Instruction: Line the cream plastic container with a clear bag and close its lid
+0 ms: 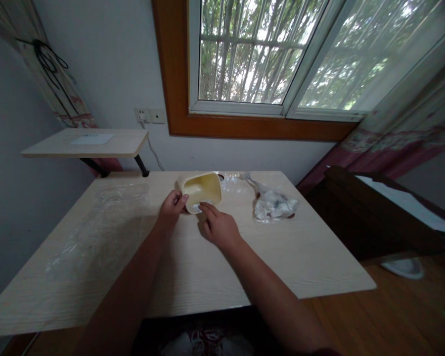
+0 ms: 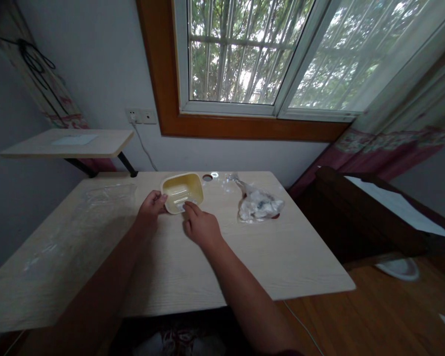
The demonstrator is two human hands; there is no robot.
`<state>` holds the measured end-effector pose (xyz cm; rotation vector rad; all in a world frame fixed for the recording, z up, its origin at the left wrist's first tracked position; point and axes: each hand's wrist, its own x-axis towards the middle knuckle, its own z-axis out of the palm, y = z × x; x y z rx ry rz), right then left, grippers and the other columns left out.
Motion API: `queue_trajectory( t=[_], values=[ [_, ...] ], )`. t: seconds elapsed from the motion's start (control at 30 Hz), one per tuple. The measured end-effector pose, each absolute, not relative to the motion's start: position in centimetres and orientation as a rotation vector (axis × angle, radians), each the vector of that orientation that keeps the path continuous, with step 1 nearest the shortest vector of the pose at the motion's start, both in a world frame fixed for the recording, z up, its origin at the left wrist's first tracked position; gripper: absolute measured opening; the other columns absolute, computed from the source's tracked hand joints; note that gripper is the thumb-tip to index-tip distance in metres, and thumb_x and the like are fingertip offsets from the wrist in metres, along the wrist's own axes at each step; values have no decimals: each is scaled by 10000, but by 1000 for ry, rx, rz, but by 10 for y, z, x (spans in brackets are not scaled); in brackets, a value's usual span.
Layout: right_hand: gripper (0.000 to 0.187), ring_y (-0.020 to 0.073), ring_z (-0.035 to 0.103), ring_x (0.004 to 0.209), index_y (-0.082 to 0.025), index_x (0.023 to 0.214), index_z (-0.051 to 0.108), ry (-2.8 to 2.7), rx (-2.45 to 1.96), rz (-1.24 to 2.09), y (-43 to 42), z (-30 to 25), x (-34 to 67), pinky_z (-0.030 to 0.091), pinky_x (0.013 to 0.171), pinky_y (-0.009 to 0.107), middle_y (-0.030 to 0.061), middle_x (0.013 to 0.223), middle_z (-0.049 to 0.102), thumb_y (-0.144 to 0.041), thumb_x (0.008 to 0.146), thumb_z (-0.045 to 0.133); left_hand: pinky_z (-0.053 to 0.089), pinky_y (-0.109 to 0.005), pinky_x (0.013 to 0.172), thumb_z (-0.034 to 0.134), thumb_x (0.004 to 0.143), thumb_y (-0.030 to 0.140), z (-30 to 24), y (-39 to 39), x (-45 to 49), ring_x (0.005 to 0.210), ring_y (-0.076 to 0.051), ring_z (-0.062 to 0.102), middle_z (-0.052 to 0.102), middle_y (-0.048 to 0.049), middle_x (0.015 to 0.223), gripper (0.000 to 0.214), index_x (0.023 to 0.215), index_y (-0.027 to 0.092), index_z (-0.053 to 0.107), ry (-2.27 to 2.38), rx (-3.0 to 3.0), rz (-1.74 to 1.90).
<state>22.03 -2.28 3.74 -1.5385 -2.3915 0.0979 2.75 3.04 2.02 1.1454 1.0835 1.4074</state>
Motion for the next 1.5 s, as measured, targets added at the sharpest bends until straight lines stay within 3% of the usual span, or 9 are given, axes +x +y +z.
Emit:
queue_trajectory(
  t=[0.27, 0.67, 1.1, 1.5],
  values=[
    [554, 220, 685, 1162, -216, 1468, 511, -2308, -1654, 5, -17, 35, 229, 586, 938, 334, 73, 1577, 488, -168, 918, 460, 587, -281, 562, 753, 754, 592, 32, 27, 20, 619, -135, 623, 601, 28, 744, 477, 864, 191, 520, 1096, 1133, 1398],
    [606, 217, 684, 1155, -215, 1540, 431, -2434, -1426, 154, -27, 33, 207, 576, 952, 324, 62, 1606, 450, -234, 934, 451, 572, -251, 562, 766, 746, 595, 26, 26, 28, 598, -120, 609, 589, 43, 700, 490, 846, 202, 492, 1070, 1173, 1357],
    [544, 223, 687, 1154, -217, 1473, 509, -2278, -1708, 25, -15, 32, 230, 572, 949, 335, 57, 1585, 481, -214, 932, 452, 619, -307, 566, 764, 740, 606, 26, 28, 25, 635, -153, 661, 616, 31, 721, 510, 863, 193, 492, 1097, 1169, 1345],
    [611, 205, 639, 1239, -212, 1531, 442, -2393, -1446, 234, -24, 30, 207, 535, 1029, 309, 50, 1606, 452, -241, 921, 466, 615, -277, 589, 775, 731, 586, 24, 25, 35, 586, -116, 615, 585, 54, 678, 488, 812, 203, 484, 1075, 1199, 1319]
  ],
)
